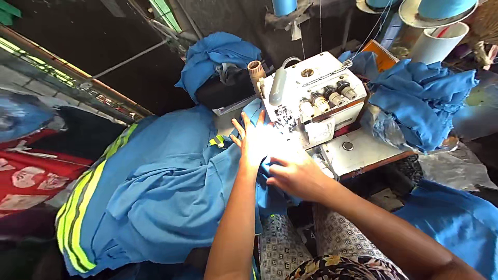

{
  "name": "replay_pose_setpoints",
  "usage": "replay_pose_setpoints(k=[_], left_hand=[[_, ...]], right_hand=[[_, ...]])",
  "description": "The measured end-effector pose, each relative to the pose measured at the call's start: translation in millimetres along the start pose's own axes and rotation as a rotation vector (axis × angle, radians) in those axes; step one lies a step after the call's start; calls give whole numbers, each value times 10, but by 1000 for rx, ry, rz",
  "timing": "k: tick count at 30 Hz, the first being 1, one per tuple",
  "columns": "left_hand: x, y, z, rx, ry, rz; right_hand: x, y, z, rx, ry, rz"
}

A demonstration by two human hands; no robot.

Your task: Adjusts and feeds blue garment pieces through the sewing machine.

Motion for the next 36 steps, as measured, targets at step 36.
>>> replay_pose_setpoints(k=[36], left_hand=[[-533,-858,1305,-581,-242,-292]], right_hand=[[-208,-649,62,-255,388,-6]])
Point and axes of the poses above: each hand's wrist, its own y-axis towards the middle knuckle, its own x-axis out of the back of the hand, z = x × y, the point moved 1 cm from there along y, towards the middle knuckle, and after that the axes turned 8 degrees about y, right-handed, at the moved point
